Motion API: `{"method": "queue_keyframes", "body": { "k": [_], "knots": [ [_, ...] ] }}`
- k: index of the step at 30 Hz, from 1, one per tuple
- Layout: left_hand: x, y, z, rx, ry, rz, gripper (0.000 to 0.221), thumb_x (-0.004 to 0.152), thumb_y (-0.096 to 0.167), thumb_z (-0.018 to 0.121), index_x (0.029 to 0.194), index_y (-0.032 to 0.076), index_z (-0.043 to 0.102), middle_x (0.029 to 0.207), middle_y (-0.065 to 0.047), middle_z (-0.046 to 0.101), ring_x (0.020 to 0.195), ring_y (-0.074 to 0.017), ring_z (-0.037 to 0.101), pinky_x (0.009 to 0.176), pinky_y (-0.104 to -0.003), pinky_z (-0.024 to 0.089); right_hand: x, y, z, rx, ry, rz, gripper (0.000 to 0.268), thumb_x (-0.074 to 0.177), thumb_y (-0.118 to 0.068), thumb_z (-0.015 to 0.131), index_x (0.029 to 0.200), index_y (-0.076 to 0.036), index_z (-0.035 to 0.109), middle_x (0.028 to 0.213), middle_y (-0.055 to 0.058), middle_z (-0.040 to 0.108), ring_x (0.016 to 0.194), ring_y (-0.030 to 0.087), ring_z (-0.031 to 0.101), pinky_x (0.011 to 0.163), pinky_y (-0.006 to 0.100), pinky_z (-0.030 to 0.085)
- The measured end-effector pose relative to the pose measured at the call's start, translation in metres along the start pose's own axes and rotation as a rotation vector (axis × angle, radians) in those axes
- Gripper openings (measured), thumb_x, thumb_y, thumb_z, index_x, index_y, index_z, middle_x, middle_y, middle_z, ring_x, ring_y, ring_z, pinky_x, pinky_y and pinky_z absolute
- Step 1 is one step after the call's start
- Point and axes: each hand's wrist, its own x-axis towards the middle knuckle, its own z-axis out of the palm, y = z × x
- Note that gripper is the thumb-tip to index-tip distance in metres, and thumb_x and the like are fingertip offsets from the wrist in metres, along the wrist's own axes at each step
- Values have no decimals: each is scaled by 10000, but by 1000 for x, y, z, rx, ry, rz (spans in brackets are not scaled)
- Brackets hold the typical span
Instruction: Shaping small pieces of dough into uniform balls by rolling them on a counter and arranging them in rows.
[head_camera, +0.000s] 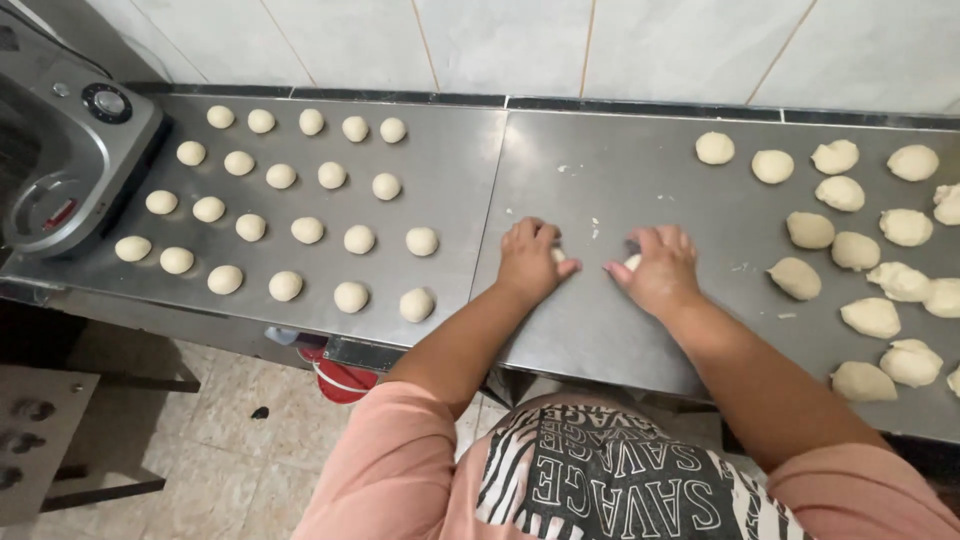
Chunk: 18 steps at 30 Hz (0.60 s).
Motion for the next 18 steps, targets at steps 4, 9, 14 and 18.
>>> {"method": "queue_keyframes", "body": {
  "k": [4,9,14,18],
  "knots": [
    [-2,27,21,-75,-109,-95,539,890,475,730,1295,153,578,1398,-126,508,1349,-322,550,1232,-508,316,-4,-8,36,24,72,-127,283,877,-417,751,1088,-240,685,1110,10,569,1131,257,558,965,427,421],
    [-103,32,-14,-65,-13,309,358,917,192,635,1274,164,621,1199,-114,595,1151,-347,620,968,-445,509,-103,18,-17,146,-52,-318,430,797,-289,718,1225,-293,672,1236,6,636,1135,249,619,983,384,468],
    [-89,-3,-43,-47,-112,163,558,838,497,702,1259,142,613,1075,-133,566,1016,-370,618,893,-475,520,-92,59,-25,-64,-65,-202,591,794,-534,728,1290,-222,648,1129,71,653,1115,293,634,1007,444,464],
    [-10,-11,2,42,-16,-6,516,839,519,748,1215,194,607,1247,-91,525,1216,-316,544,1066,-481,419,-21,22,-18,-60,-91,-5,640,872,-598,707,1340,-172,613,1252,102,576,1200,329,533,1013,469,410]
  ]
}}
